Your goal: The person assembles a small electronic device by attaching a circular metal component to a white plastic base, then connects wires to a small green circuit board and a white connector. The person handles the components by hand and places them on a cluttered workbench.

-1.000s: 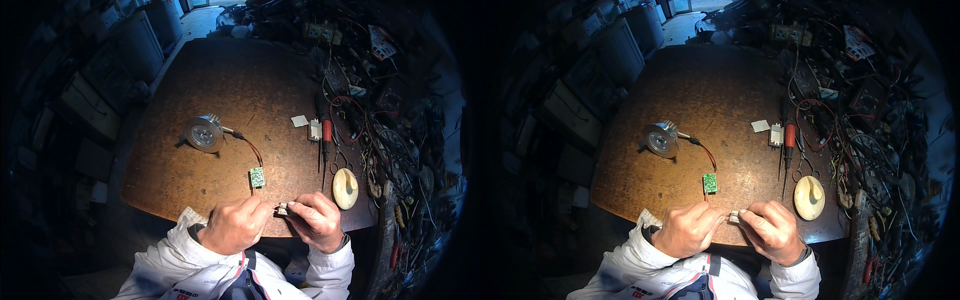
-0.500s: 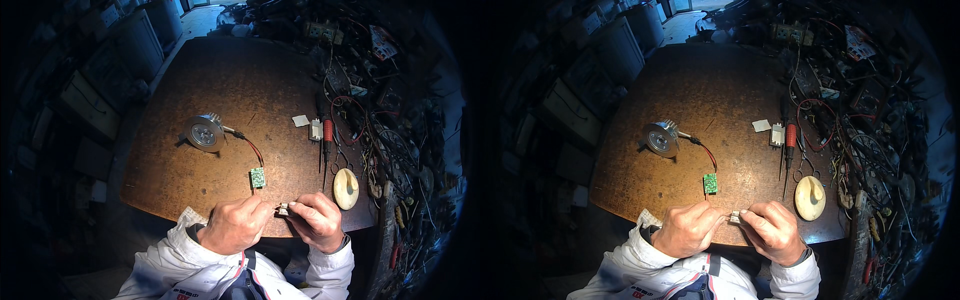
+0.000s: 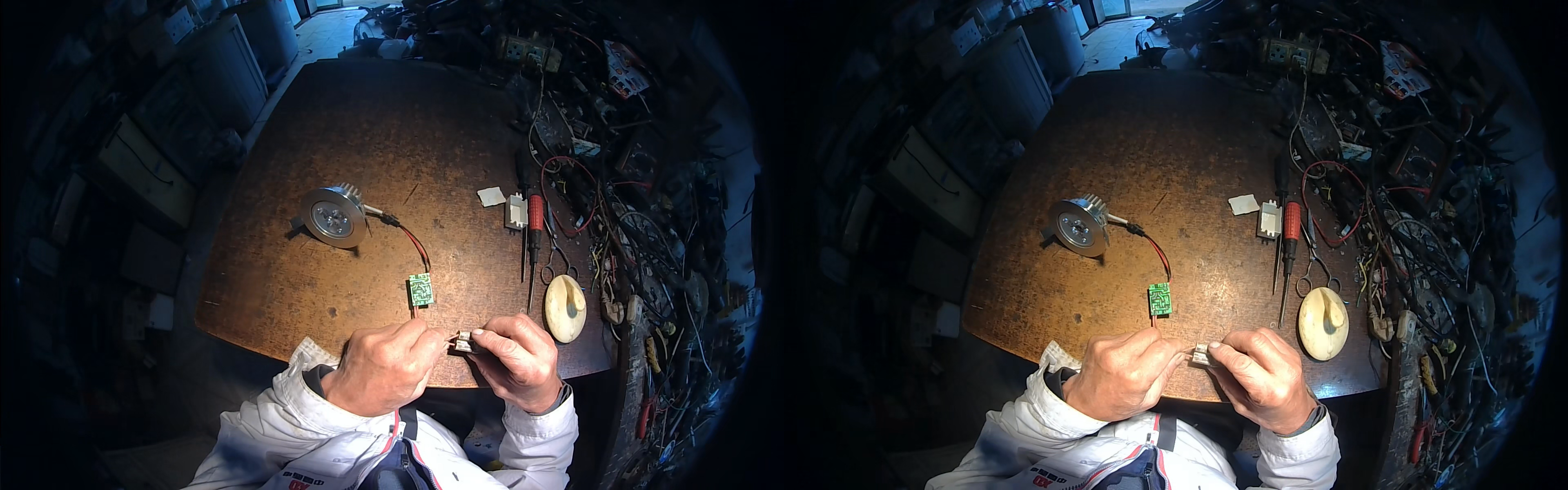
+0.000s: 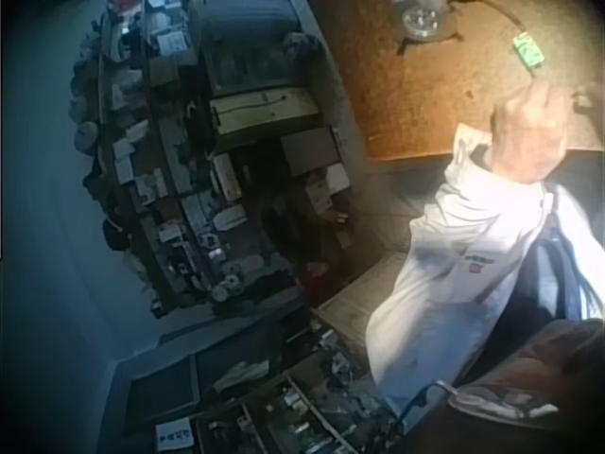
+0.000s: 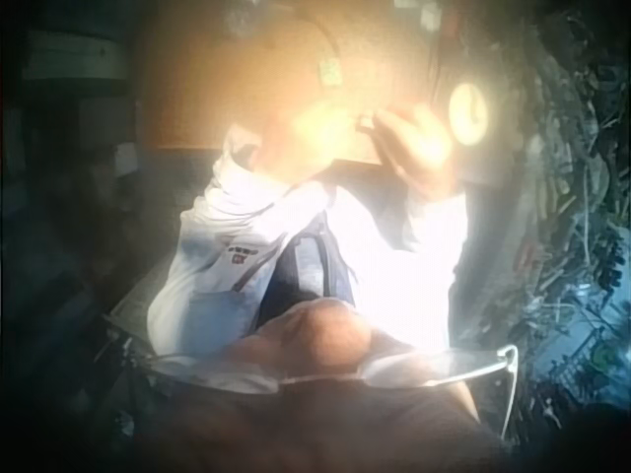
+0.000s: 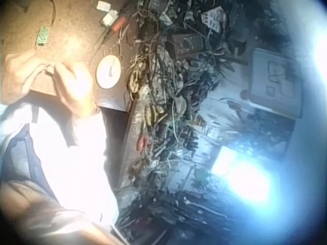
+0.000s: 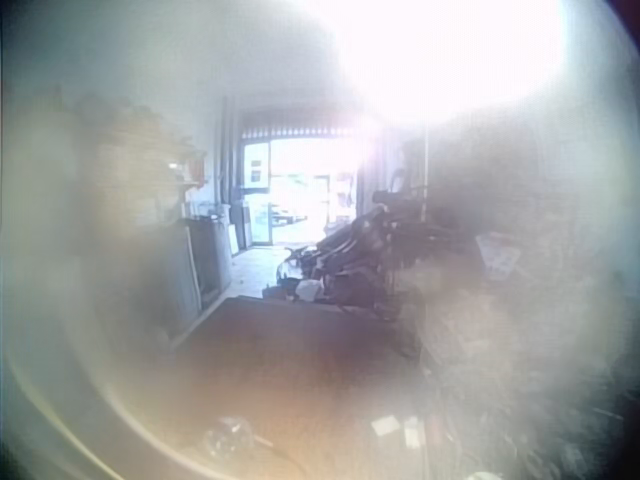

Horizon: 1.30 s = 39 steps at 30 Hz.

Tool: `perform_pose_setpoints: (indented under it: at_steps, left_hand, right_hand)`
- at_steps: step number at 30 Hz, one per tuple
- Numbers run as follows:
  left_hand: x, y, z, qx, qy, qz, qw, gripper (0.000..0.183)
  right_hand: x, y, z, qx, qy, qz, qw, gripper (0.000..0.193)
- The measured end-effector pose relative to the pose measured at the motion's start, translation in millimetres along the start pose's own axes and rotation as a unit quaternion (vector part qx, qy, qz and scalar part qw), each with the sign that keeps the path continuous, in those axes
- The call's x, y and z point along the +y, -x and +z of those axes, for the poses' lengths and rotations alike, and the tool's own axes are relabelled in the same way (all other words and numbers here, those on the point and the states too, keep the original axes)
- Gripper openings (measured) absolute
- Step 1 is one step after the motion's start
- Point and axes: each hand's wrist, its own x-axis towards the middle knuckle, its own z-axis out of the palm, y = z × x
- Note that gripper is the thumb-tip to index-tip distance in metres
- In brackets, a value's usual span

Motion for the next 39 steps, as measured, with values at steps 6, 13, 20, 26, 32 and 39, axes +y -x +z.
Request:
perform_pose_setpoints:
  at_steps: [6,13,20,26,32,39]
  left_hand:
    - [1.0,-0.2,-0.1,-0.001,-0.002,-0.013,1.0,0.016]
    - [0.9,-1.1,-0.2,0.007,0.001,-0.003,1.0,0.011]
    - [0.1,0.0,0.7,0.003,0.01,-0.008,1.0,0.011]
    - [-0.1,-0.4,-0.8,0.006,0.025,-0.011,1.0,0.011]
    - [-1.2,1.1,-1.2,-0.003,0.023,-0.013,1.0,0.013]
    - [-2.4,2.2,0.9,0.001,0.022,-0.012,1.0,0.014]
  right_hand:
    - [-0.3,0.6,0.2,0.001,0.001,0.003,1.0,0.046]
    - [-1.0,-0.8,-0.8,0.001,-0.003,0.005,1.0,0.046]
    - [-2.4,-1.7,-1.9,0.001,-0.001,0.009,1.0,0.045]
    - [-0.3,-0.7,-0.8,0.0,-0.005,0.002,1.0,0.045]
    - [1.9,1.8,1.0,0.012,-0.009,0.008,1.0,0.045]
    - [0.7,2.3,-0.1,0.01,-0.007,0.0,1.0,0.046]
